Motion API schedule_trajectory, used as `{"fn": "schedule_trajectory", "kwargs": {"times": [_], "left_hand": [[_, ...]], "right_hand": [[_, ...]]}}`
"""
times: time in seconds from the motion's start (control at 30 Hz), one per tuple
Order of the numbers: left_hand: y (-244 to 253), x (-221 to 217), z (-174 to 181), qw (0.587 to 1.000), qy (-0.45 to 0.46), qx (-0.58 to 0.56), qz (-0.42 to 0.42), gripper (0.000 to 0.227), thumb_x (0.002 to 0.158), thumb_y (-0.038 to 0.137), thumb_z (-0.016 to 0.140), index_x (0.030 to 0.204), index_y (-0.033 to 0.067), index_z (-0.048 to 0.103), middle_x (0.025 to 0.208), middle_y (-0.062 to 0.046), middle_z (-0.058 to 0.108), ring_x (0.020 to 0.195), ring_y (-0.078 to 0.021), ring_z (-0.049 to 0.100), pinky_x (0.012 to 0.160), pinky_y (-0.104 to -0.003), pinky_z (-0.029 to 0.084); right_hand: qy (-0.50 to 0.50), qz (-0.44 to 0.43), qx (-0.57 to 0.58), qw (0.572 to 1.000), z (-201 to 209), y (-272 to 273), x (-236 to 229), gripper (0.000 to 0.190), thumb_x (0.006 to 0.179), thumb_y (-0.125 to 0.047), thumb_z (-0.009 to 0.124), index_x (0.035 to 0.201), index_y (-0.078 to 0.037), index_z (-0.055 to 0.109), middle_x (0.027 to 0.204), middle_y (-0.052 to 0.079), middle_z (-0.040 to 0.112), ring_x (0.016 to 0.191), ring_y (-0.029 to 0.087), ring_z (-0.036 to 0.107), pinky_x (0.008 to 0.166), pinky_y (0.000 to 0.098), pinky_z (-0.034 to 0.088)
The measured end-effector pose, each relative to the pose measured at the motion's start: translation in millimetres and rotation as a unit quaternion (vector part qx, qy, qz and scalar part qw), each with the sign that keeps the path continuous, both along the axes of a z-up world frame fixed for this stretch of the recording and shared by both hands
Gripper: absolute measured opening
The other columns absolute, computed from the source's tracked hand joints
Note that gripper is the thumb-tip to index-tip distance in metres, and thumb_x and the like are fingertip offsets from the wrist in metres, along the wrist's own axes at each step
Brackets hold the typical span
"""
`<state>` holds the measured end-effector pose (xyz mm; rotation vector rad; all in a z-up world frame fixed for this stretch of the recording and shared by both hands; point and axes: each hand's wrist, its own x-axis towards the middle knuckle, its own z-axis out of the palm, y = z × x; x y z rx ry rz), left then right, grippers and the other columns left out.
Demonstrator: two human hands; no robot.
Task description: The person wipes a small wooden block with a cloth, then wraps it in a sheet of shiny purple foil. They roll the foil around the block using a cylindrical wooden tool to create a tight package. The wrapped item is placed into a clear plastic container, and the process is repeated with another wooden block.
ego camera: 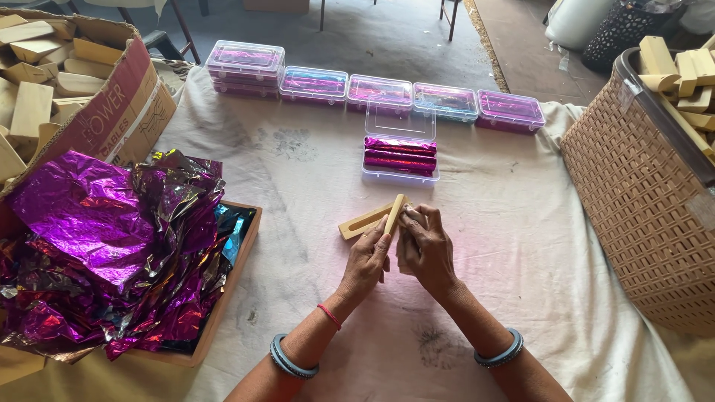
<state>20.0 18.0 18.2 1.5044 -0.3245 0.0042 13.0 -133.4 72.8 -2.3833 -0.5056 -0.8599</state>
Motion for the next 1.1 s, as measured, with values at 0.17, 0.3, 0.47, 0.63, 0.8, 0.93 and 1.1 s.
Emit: {"fn": "schedule_trajectory", "kwargs": {"times": [0.17,0.3,0.47,0.63,0.8,0.93,1.1], "left_hand": [[1,11,-17,0.998,-0.063,-0.008,0.02,0.048,0.112,0.022,0.047,0.159,0.0099,0.043,0.132,-0.01,0.062,0.099,-0.0111,0.062,0.078,-0.026,0.055],[4,19,-16,0.992,-0.043,-0.115,0.001,0.048,0.11,0.022,0.043,0.156,0.0105,0.038,0.141,-0.009,0.056,0.122,-0.0112,0.063,0.099,-0.025,0.06],[18,20,-6,0.995,-0.041,-0.061,0.069,0.051,0.111,0.027,0.043,0.159,0.0101,0.041,0.13,-0.015,0.061,0.105,-0.0128,0.064,0.087,-0.024,0.06],[21,27,-7,0.988,0.033,-0.125,0.079,0.051,0.111,0.027,0.045,0.158,0.0089,0.046,0.115,-0.013,0.067,0.078,-0.0116,0.058,0.067,-0.026,0.057],[48,37,18,0.963,0.073,-0.08,0.248,0.049,0.104,0.026,0.042,0.152,0.0125,0.042,0.115,-0.013,0.07,0.088,-0.0175,0.073,0.068,-0.029,0.066],[83,70,-18,0.929,-0.089,0.071,0.352,0.049,0.108,0.022,0.043,0.154,0.005,0.045,0.131,-0.019,0.067,0.106,-0.0227,0.072,0.088,-0.028,0.061],[78,59,-14,0.894,-0.009,0.328,0.306,0.058,0.102,0.014,0.05,0.159,0.0091,0.04,0.141,-0.012,0.055,0.114,-0.0234,0.065,0.097,-0.03,0.06]], "right_hand": [[0.022,0.053,0.022,0.998,-13,5,-4,0.029,0.092,-0.001,0.066,0.12,0.001,0.072,0.124,0.017,0.059,0.102,0.027,0.071,0.079,0.036,0.064],[0.11,0.102,0.046,0.988,-8,20,-18,0.025,0.092,-0.002,0.065,0.115,0.0,0.073,0.118,0.017,0.063,0.095,0.027,0.073,0.077,0.0353,0.067],[0.06,0.171,0.026,0.983,-7,33,-30,0.023,0.087,0.001,0.068,0.108,0.001,0.075,0.115,0.018,0.069,0.107,0.033,0.071,0.085,0.0414,0.063],[0.083,0.214,0.05,0.972,-20,26,-20,0.025,0.085,0.0,0.069,0.109,0.002,0.075,0.116,0.02,0.069,0.109,0.033,0.07,0.088,0.041,0.062],[0.139,0.193,0.22,0.946,-58,-12,18,0.012,0.095,-0.003,0.066,0.095,-0.004,0.078,0.108,0.012,0.07,0.099,0.023,0.071,0.083,0.0382,0.068],[0.149,0.076,0.329,0.929,-42,-36,35,0.015,0.091,-0.004,0.061,0.096,-0.005,0.075,0.113,0.012,0.065,0.098,0.021,0.07,0.074,0.0413,0.069],[0.14,-0.007,0.405,0.904,-48,-61,49,0.021,0.089,0.002,0.061,0.103,0.001,0.076,0.125,0.011,0.06,0.111,0.02,0.064,0.098,0.0305,0.053]]}}
